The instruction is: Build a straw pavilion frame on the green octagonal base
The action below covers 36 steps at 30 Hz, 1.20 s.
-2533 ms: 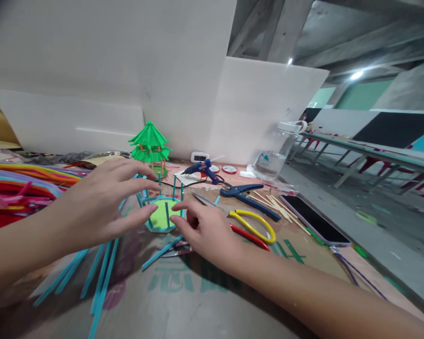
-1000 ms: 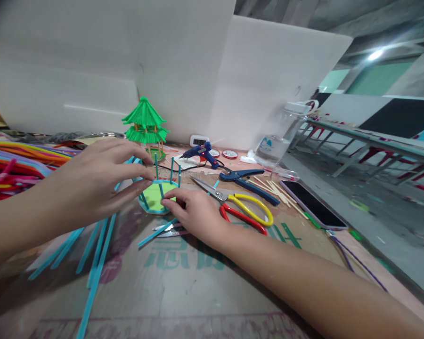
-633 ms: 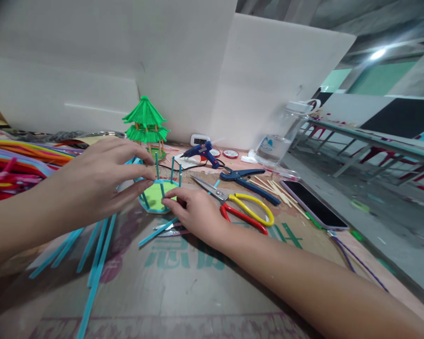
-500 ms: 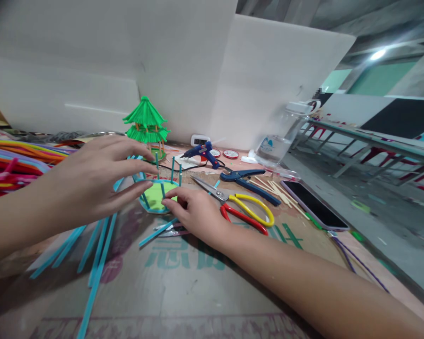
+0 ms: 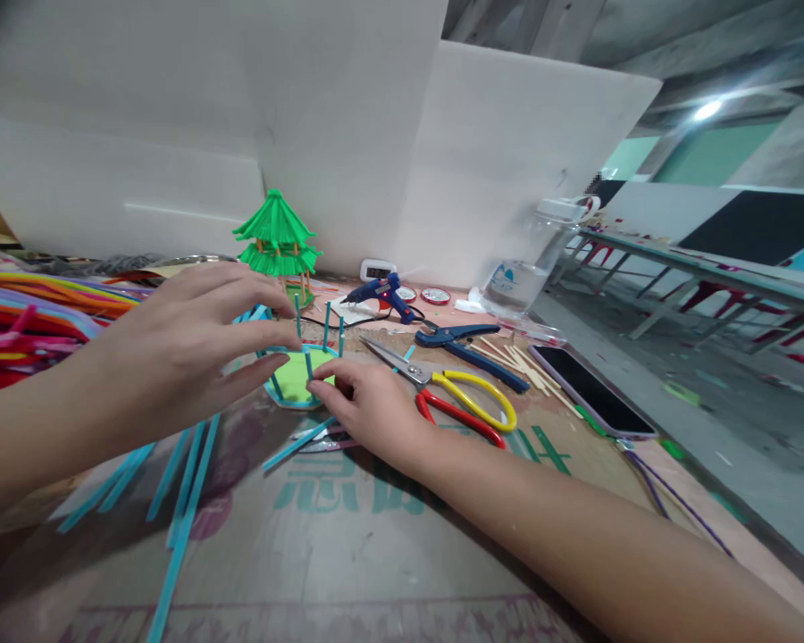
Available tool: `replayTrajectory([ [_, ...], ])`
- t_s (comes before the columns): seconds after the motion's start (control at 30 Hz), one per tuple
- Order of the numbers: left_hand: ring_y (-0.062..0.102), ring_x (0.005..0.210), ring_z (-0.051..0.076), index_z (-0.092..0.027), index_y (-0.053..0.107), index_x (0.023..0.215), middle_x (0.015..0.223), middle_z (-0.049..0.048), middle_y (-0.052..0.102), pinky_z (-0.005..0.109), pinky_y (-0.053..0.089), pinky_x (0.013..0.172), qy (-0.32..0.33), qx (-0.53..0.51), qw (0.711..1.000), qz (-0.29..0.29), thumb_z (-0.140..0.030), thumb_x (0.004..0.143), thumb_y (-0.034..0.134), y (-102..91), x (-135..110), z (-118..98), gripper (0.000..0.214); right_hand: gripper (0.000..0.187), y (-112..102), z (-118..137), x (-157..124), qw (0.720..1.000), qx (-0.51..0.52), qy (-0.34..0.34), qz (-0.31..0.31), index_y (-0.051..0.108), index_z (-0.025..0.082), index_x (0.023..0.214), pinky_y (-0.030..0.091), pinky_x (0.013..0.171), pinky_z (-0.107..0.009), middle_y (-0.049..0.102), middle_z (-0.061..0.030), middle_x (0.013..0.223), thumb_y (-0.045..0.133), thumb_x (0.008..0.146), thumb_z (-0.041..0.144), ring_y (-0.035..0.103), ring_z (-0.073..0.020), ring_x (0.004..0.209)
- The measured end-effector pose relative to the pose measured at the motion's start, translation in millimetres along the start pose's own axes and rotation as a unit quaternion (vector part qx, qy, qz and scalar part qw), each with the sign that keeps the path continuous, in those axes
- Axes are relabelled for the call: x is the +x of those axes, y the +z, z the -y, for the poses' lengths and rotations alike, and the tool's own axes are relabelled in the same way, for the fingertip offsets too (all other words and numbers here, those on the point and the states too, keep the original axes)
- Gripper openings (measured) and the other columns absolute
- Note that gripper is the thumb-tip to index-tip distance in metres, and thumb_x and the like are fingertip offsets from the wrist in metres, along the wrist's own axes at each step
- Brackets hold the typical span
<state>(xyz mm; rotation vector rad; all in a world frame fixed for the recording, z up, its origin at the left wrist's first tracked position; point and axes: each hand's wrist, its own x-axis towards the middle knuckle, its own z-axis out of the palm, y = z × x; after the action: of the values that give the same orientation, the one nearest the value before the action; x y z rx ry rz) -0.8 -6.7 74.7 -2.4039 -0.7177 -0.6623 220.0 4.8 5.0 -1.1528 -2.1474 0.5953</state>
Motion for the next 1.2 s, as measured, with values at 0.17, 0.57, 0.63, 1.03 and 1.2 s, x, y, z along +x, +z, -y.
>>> replayTrajectory([
  [0.17, 0.059, 0.112, 0.031, -0.021, 0.071, 0.099, 0.113, 0.01, 0.067, 0.05, 0.046, 0.1, -0.009, -0.005, 1.0, 0.011, -0.018, 0.096, 0.05, 1.9, 0.7, -0.6, 0.021, 0.021, 0.1, 0.0, -0.4, 1.0, -0.002, 0.003, -0.001, 0.074, 0.022, 0.097, 0.044, 0.069, -0.026, 0.075, -0.002, 0.087, 0.059, 0.095, 0.036, 0.063, -0.0153, 0.075],
  [0.57, 0.059, 0.113, 0.032, -0.02, 0.07, 0.103, 0.116, 0.011, 0.066, 0.051, 0.045, 0.1, -0.008, -0.013, 1.0, 0.019, -0.019, 0.096, 0.05, 1.8, 0.1, -1.1, 0.022, 0.023, -0.1, -0.6, -1.6, 1.0, -0.005, -0.002, 0.003, 0.074, 0.021, 0.098, 0.043, 0.067, -0.026, 0.073, -0.0015, 0.084, 0.058, 0.095, 0.036, 0.061, -0.0142, 0.072],
  [0.63, 0.059, 0.114, 0.032, -0.02, 0.07, 0.105, 0.117, 0.0113, 0.066, 0.052, 0.045, 0.102, -0.019, -0.02, 0.999, 0.017, -0.022, 0.095, 0.051, -0.5, 1.1, -1.0, 0.021, 0.022, 0.2, -0.5, -1.3, 1.0, -0.001, -0.001, 0.001, 0.074, 0.021, 0.098, 0.043, 0.068, -0.026, 0.073, -0.0016, 0.085, 0.058, 0.095, 0.036, 0.062, -0.0145, 0.074],
  [1.03, 0.062, 0.095, 0.021, -0.028, 0.074, 0.099, 0.103, 0.0038, 0.067, 0.032, 0.046, 0.081, -0.031, -0.14, 0.988, 0.064, -0.03, 0.096, 0.056, -10.6, -2.9, 47.5, 0.019, 0.025, 0.5, -3.7, 0.1, 1.0, -0.013, 0.021, -0.013, 0.072, 0.023, 0.1, 0.034, 0.055, -0.024, 0.059, 0.0038, 0.066, 0.059, 0.093, 0.044, 0.048, -0.0104, 0.057],
  [1.2, 0.06, 0.089, 0.019, -0.029, 0.076, 0.095, 0.1, 0.0036, 0.066, 0.029, 0.044, 0.078, -0.008, -0.152, 0.986, 0.066, -0.033, 0.097, 0.056, -6.6, -2.6, 50.4, 0.021, 0.024, 1.0, -5.2, -1.1, 1.0, -0.022, 0.019, -0.007, 0.071, 0.024, 0.099, 0.034, 0.055, -0.024, 0.057, 0.0042, 0.065, 0.058, 0.094, 0.043, 0.047, -0.0105, 0.057],
])
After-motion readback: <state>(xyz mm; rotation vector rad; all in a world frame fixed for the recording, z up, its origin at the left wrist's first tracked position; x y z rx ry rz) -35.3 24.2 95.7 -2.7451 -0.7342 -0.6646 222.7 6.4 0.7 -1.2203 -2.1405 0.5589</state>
